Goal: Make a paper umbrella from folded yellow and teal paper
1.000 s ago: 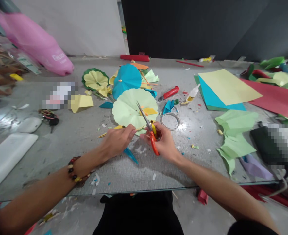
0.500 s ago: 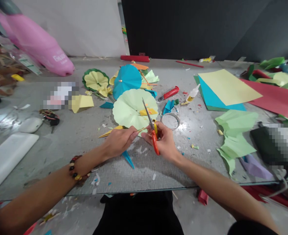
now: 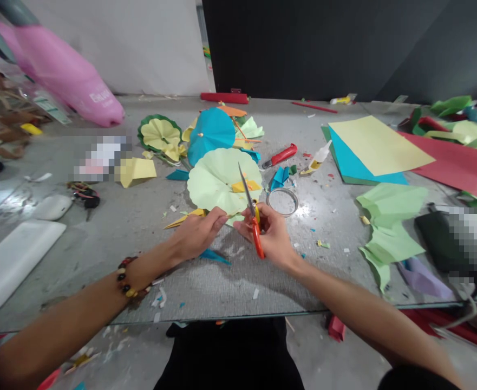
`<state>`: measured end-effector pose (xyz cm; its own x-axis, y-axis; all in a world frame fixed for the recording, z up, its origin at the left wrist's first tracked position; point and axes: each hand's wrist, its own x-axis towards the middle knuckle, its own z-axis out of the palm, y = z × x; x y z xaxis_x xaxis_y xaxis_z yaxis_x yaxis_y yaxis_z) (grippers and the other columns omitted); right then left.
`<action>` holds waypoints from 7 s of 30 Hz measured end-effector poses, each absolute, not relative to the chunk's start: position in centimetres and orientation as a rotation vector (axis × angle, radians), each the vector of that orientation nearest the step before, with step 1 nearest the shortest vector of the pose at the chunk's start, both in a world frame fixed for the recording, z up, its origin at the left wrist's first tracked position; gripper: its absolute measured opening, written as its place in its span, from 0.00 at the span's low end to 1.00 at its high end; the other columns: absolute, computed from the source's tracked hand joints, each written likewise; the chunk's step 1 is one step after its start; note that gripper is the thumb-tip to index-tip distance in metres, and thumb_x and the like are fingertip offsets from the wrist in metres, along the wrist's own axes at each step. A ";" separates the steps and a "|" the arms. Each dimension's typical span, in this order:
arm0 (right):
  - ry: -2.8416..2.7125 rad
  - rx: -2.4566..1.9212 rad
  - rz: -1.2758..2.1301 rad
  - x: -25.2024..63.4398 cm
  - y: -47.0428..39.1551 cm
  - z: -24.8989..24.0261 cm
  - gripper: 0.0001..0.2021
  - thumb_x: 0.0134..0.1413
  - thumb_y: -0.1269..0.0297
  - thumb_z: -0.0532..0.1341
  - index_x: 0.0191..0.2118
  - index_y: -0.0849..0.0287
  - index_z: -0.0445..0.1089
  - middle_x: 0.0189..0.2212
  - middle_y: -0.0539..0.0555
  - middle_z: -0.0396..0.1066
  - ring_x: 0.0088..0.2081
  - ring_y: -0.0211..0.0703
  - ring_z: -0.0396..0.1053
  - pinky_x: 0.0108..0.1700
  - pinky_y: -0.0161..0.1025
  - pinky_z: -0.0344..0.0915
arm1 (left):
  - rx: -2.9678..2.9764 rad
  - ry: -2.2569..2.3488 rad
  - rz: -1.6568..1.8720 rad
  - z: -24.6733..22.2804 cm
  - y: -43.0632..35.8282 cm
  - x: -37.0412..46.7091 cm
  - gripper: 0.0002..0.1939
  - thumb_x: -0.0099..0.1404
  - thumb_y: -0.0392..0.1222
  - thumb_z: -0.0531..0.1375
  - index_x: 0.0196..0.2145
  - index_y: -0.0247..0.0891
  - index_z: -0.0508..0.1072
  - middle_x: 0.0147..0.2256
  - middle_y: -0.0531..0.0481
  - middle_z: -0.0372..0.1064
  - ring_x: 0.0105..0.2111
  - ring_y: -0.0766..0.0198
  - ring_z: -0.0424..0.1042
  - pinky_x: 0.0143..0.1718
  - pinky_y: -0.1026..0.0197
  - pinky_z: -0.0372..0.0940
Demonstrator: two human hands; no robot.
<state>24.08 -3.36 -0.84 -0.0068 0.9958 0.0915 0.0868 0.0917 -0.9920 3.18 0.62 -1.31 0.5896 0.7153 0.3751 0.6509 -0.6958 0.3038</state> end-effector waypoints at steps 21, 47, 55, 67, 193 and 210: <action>-1.360 -1.021 1.507 22.3 -5.3 0.2 0.19 0.40 0.57 0.79 0.37 0.55 0.75 0.35 0.52 0.78 0.37 0.46 0.79 0.43 0.44 0.78 | 2.451 1.179 1.685 0.3 -0.8 4.2 0.10 0.80 0.43 0.49 0.42 0.38 0.67 0.26 0.56 0.70 0.19 0.73 0.64 0.22 0.67 0.58; -0.967 -1.131 1.375 23.3 -3.9 -0.3 0.20 0.39 0.61 0.78 0.38 0.55 0.73 0.32 0.48 0.78 0.33 0.38 0.75 0.38 0.36 0.73 | 2.614 1.190 0.997 -1.0 -0.2 3.6 0.20 0.81 0.50 0.42 0.41 0.38 0.67 0.22 0.57 0.71 0.19 0.69 0.68 0.23 0.66 0.55; -1.109 -1.088 1.317 23.6 -3.6 -0.2 0.18 0.42 0.60 0.78 0.39 0.55 0.74 0.33 0.49 0.78 0.35 0.39 0.76 0.40 0.38 0.75 | 2.514 1.128 0.953 -1.0 -0.4 3.6 0.21 0.81 0.51 0.42 0.40 0.38 0.67 0.22 0.58 0.69 0.19 0.69 0.68 0.25 0.67 0.58; -1.135 -1.125 1.214 23.0 -4.0 0.6 0.21 0.39 0.55 0.78 0.35 0.55 0.70 0.25 0.45 0.72 0.25 0.35 0.67 0.28 0.34 0.66 | 2.832 0.997 0.995 -0.1 -0.9 4.0 0.19 0.81 0.46 0.44 0.38 0.37 0.69 0.26 0.53 0.74 0.24 0.65 0.73 0.27 0.62 0.59; -1.264 -1.136 0.980 23.4 -4.4 -0.6 0.14 0.47 0.61 0.75 0.35 0.54 0.71 0.27 0.45 0.68 0.27 0.35 0.65 0.30 0.35 0.65 | 2.100 0.825 0.730 -0.4 -0.8 4.1 0.24 0.75 0.52 0.54 0.23 0.39 0.56 0.21 0.58 0.53 0.23 0.70 0.54 0.27 0.64 0.51; -1.260 -1.141 0.964 23.4 -4.5 -0.5 0.14 0.45 0.64 0.76 0.34 0.54 0.71 0.28 0.45 0.69 0.28 0.35 0.66 0.31 0.35 0.64 | 1.964 0.799 0.716 0.2 -0.8 4.1 0.24 0.78 0.52 0.48 0.25 0.38 0.61 0.23 0.55 0.60 0.25 0.68 0.61 0.31 0.63 0.56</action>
